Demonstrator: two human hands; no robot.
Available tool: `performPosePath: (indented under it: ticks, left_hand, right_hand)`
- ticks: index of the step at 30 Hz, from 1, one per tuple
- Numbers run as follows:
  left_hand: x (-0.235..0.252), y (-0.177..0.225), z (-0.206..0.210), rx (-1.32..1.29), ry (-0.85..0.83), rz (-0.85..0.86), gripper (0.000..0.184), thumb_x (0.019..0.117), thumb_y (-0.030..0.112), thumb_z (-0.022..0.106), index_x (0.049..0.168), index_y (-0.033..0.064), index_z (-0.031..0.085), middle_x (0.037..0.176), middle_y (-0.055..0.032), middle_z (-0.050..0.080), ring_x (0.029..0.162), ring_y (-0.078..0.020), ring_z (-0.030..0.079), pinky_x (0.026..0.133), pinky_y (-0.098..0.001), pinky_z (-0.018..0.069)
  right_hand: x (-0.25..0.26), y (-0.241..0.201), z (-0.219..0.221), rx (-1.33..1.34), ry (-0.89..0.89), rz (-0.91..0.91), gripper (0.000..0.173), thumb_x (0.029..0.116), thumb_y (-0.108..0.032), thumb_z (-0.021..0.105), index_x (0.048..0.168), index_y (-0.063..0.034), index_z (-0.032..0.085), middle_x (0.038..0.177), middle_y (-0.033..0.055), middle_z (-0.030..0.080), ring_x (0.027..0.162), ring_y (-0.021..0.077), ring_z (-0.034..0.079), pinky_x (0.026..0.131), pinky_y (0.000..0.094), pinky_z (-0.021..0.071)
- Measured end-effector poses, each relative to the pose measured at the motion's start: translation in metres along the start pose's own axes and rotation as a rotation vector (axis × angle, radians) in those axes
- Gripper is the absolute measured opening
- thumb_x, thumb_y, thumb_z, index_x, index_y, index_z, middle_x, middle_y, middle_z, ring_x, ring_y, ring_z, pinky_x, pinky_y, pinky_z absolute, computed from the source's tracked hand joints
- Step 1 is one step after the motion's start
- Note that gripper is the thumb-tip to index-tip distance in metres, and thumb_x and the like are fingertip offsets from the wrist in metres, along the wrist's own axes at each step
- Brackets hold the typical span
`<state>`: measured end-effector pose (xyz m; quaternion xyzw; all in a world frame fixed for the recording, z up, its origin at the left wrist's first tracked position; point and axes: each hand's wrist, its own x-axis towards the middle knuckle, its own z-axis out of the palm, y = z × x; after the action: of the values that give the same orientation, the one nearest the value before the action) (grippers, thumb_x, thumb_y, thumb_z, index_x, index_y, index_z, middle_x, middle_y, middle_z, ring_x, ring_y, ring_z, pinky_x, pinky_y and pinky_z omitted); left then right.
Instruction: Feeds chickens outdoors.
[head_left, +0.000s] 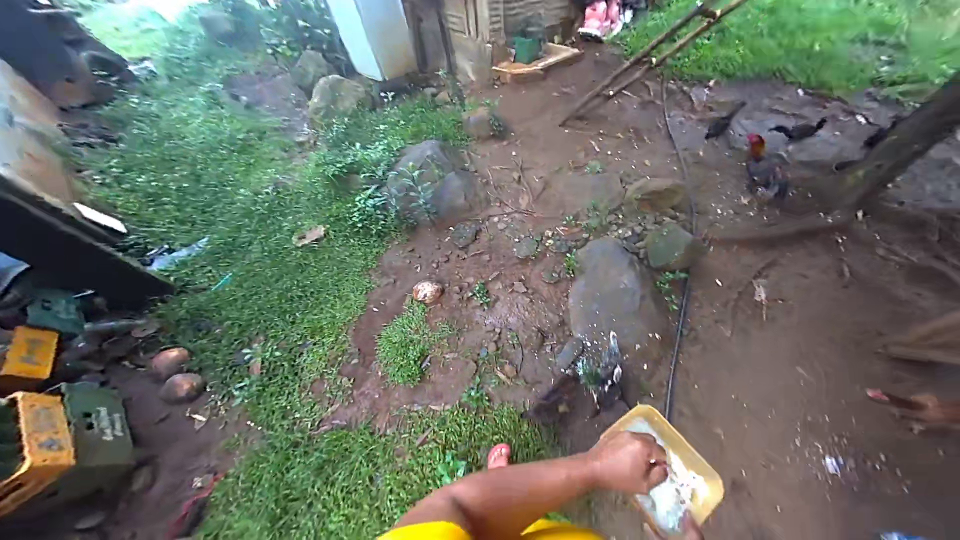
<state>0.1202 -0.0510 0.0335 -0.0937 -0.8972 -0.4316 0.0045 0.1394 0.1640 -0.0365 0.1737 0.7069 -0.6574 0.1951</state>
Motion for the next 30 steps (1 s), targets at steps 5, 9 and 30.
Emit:
performPosePath:
  ticks: [5, 9, 30]
  left_hand:
    - [0.019, 0.034, 0.039, 0.224, -0.356, -0.153, 0.038, 0.1022, 0.027, 0.059, 0.134, 0.0062, 0.066, 0.141, -0.0188, 0.06, 0.129, -0.035, 0.059, 0.107, -0.0519, 0.0516]
    - [0.033, 0.023, 0.064, 0.293, -0.51, -0.268, 0.063, 0.0988, 0.04, 0.064, 0.154, 0.0141, 0.048, 0.157, -0.0219, 0.042, 0.139, -0.0435, 0.048, 0.104, -0.0609, 0.0509]
    - [0.075, -0.021, 0.083, 0.293, -1.098, 0.018, 0.027, 0.0916, 0.008, 0.067, 0.117, 0.0003, 0.071, 0.118, -0.0241, 0.07, 0.115, -0.0425, 0.065, 0.098, -0.0647, 0.0507]
  right_hand:
    - [-0.006, 0.005, -0.027, -0.244, 0.102, -0.046, 0.049, 0.1103, -0.036, 0.041, 0.137, 0.002, 0.057, 0.122, 0.023, 0.066, 0.106, 0.0294, 0.07, 0.088, 0.0529, 0.0618]
    - [-0.015, 0.0, -0.025, -0.304, 0.146, -0.03, 0.051, 0.1092, -0.034, 0.043, 0.144, 0.0015, 0.053, 0.135, 0.0219, 0.063, 0.124, 0.0269, 0.062, 0.108, 0.0482, 0.0498]
    - [-0.007, 0.049, 0.023, 0.163, 0.342, 0.184, 0.044, 0.1107, -0.033, 0.044, 0.13, 0.0019, 0.06, 0.111, 0.0225, 0.069, 0.091, 0.0304, 0.073, 0.076, 0.0494, 0.0643]
